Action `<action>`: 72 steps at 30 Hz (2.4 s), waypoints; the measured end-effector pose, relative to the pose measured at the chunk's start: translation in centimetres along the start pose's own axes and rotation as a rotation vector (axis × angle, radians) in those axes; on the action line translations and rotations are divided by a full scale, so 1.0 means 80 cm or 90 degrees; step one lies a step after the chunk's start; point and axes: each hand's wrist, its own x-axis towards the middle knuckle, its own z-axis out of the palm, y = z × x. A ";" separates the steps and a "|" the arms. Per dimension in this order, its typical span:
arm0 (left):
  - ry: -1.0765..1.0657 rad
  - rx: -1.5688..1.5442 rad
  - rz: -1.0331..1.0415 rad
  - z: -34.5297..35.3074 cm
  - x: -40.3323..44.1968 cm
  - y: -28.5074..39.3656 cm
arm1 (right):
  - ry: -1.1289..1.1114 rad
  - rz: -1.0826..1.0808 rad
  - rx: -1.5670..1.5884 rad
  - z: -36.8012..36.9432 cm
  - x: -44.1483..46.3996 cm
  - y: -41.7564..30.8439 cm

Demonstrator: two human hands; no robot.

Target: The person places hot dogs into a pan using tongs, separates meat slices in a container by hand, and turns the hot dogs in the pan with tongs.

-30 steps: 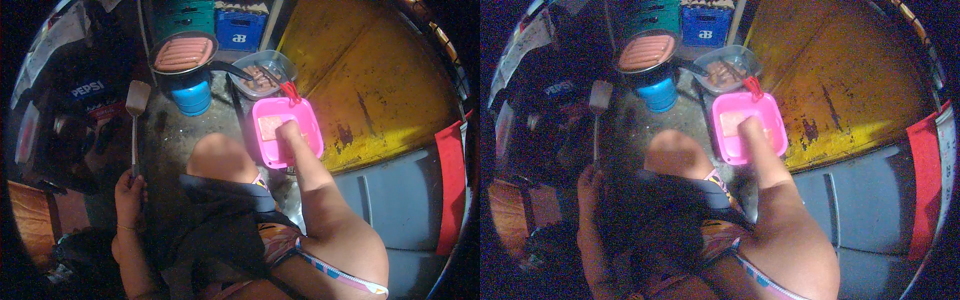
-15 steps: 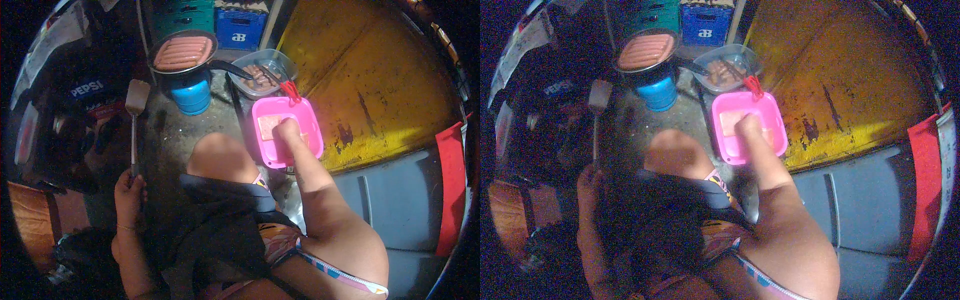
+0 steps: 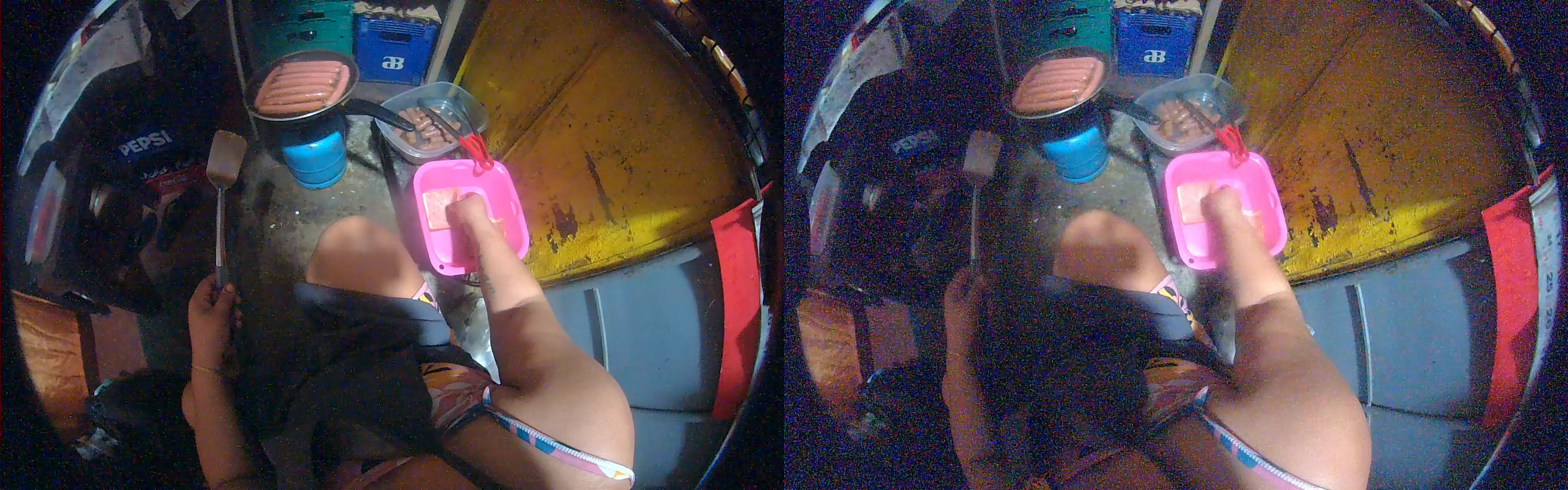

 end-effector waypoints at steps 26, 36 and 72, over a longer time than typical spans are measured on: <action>-0.010 0.032 0.030 -0.003 -0.001 0.002 | 0.058 -0.054 0.225 -0.147 -0.100 -0.099; -0.015 0.027 -0.006 0.005 0.005 -0.003 | 0.009 -0.149 0.084 -0.110 -0.097 -0.062; -0.029 0.006 -0.001 0.002 0.005 -0.007 | -0.082 -0.052 0.282 -0.094 -0.092 -0.038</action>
